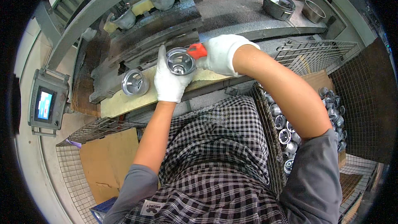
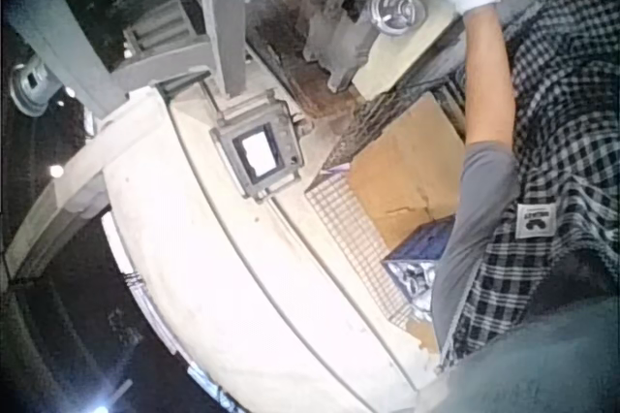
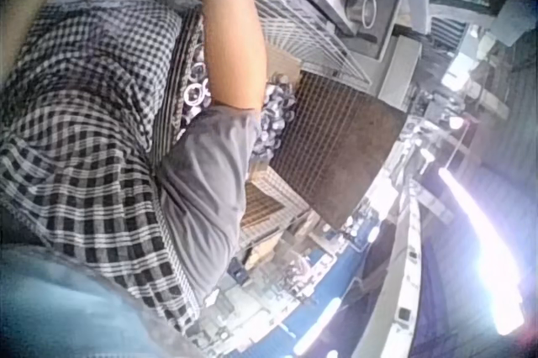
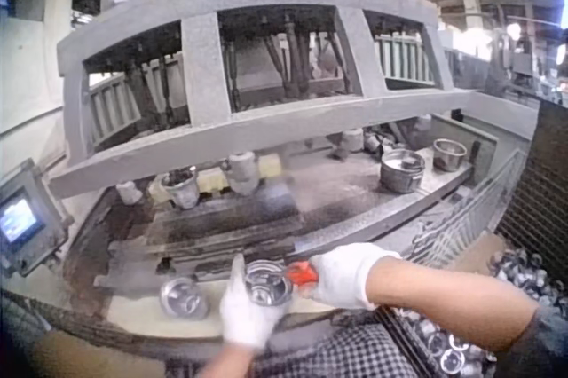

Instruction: The person deburrs metal rings using a scraping tool, then places the rings into an industrial machine, and finally organizes similar metal parts in a large wire bin. The person wears protective gloves throughout the task.

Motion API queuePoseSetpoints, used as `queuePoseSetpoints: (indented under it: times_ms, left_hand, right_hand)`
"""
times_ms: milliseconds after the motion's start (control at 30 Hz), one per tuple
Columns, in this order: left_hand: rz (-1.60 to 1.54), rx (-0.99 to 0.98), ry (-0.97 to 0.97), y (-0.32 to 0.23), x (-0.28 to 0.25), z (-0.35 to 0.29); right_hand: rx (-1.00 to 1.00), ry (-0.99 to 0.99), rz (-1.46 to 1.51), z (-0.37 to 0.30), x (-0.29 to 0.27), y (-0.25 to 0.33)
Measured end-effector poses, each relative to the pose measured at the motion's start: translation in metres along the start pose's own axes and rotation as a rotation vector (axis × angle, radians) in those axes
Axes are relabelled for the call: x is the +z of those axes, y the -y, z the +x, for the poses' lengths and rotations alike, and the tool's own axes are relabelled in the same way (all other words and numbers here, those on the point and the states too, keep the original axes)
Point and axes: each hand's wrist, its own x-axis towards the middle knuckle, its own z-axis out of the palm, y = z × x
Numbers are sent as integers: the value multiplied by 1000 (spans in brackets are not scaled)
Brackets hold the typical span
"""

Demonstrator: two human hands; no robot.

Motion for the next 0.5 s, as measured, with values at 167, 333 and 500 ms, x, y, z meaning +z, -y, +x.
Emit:
queuePoseSetpoints:
  times_ms: [167, 333, 500]
  left_hand:
    - [24, 25, 19, -1, -2, 0]
    - [47, 158, -38, 6, 0, -1]
    - [39, 174, -52, 3, 1, -2]
  right_hand:
    - [-13, -30, -19, 9, 10, -5]
    - [1, 32, -26, -3, 2, 1]
    - [16, -3, -20, 2, 7, -1]
